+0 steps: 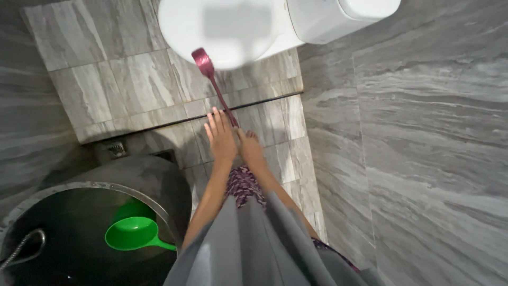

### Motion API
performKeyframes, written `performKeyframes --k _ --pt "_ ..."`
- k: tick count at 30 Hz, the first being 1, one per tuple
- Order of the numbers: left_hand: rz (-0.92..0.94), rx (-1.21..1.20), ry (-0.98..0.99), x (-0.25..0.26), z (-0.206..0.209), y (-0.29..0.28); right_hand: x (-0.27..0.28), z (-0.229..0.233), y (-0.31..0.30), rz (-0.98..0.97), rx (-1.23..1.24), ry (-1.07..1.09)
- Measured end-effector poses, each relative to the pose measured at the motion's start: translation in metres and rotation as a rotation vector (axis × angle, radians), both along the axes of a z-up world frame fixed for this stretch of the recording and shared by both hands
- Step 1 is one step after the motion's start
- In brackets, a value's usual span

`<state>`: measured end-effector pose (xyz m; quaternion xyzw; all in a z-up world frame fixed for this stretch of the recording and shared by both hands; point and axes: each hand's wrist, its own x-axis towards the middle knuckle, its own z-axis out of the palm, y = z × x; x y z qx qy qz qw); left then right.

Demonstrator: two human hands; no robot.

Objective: The person scrubs the toilet seat and rim with a toilet brush, then pours water from a green scoop into the bowl. They repeat the scrubbing and rinsing process multiple times, using a bottle of cleaning liquid and a large water container.

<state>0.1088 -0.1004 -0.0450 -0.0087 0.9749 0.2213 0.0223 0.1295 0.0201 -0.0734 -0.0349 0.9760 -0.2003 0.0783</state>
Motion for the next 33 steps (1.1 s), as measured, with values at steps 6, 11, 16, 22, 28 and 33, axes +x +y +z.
performKeyframes --k 6,11,16,22,28,33 --pt "0.02 -0.157 -0.089 -0.008 -0.005 -0.008 -0.045 -0.003 -0.019 -0.044 -0.057 -0.247" --pt "0.061 -0.175 -0.015 -0.008 -0.005 -0.02 -0.079 0.0 -0.031 -0.102 -0.096 -0.243" --pt "0.043 -0.167 -0.045 -0.011 0.009 -0.028 -0.008 -0.011 -0.003 -0.168 -0.077 -0.226" --pt "0.043 -0.201 -0.066 -0.014 0.018 -0.022 -0.098 -0.005 -0.029 -0.103 -0.078 -0.19" --pt "0.13 -0.07 -0.077 -0.013 0.014 -0.027 -0.049 0.002 -0.026 -0.108 -0.152 -0.298" --pt "0.115 -0.241 -0.087 -0.003 0.006 -0.041 -0.017 -0.002 -0.019 -0.055 0.05 -0.186"
